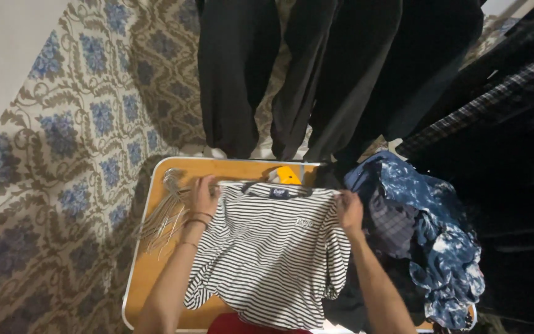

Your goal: The person picks up a striped shirt from a pile of clothes on a table, places it on a metal hanger, and then hangs the shirt on a clothing rack. The person also uses a yellow handheld steamer on the shirt before hanging it.

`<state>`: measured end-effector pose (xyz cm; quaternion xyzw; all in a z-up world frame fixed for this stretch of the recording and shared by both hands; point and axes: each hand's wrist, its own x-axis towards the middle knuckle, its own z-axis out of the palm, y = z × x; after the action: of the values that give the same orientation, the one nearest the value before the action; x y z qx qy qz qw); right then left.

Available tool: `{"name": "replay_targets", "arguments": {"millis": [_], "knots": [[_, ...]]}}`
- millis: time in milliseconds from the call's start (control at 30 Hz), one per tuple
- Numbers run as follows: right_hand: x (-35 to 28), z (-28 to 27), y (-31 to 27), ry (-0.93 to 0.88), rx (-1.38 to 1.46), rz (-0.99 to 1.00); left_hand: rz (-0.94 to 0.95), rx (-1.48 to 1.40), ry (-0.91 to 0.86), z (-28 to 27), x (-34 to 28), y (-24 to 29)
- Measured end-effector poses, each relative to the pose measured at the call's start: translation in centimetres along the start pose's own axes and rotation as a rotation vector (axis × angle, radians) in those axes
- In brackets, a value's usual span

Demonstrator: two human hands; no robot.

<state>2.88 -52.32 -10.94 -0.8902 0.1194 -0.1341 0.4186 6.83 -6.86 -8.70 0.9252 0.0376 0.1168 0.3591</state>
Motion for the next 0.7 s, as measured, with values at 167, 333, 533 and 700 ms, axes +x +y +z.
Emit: {"name": "replay_targets", "arguments": {"millis": [167,333,533,700], "knots": [[-10.1,0.4,-3.4,0.101,-0.228,-0.251,0.081,0.093,0.038,1.9,-12.1,-2.9],[-26.2,1.2,2.5,-0.061,-0.125,-0.088,-0.410,0.158,-0.327,6.5,-27.7,-10.8],[-35.8,8.4,19.1,-0.005,-0.298,0.113,-0.695,-0.095,-0.255,12.3,-31.7,-14.2],[-37.4,11.6,28.7,-0.231,-0.173,0.316,-0.908,-0.188,-0.280,13.3,-29.0,-14.2]]}}
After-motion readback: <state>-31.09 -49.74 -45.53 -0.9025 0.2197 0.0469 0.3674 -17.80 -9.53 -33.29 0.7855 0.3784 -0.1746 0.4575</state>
